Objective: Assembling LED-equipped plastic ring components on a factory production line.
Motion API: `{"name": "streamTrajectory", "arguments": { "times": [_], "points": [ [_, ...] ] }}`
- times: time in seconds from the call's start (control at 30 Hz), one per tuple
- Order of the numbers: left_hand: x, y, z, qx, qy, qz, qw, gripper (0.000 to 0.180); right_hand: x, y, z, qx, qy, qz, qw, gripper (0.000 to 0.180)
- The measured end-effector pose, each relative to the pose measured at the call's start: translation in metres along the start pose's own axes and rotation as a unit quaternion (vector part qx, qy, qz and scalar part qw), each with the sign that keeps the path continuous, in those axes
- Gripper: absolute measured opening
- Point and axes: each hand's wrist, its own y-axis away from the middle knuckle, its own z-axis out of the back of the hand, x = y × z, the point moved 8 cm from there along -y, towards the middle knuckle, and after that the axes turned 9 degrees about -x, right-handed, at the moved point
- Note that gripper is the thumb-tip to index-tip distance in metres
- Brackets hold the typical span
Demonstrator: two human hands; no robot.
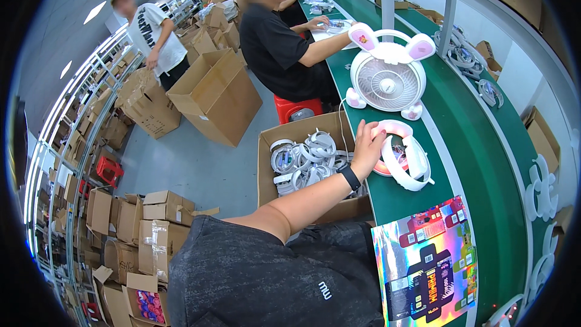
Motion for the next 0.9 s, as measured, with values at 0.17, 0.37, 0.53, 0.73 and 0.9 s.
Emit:
{"name": "streamTrajectory", "arguments": {
  "times": [0.17,0.37,0.53,0.73,0.9],
  "points": [
    [0.027,-0.030,0.015,-0.055,0.192,0.097,0.975,0.035,0.018,-0.006,0.012,-0.058,-0.260,-0.061,0.962,0.039],
    [0.037,-0.051,0.037,-0.108,0.197,0.154,0.962,0.046,0.067,0.001,0.087,-0.035,-0.367,-0.078,0.926,0.029],
    [0.032,-0.046,0.035,-0.095,0.206,0.167,0.959,0.049,0.081,0.008,0.106,-0.033,-0.388,-0.080,0.918,0.025],
    [0.028,-0.043,0.034,-0.087,0.206,0.173,0.959,0.051,0.092,0.012,0.106,-0.033,-0.431,-0.073,0.899,0.020],
    [0.024,-0.045,0.030,-0.082,0.200,0.153,0.964,0.048,0.104,0.019,0.118,-0.016,-0.415,-0.083,0.906,0.018]
  ]
}}
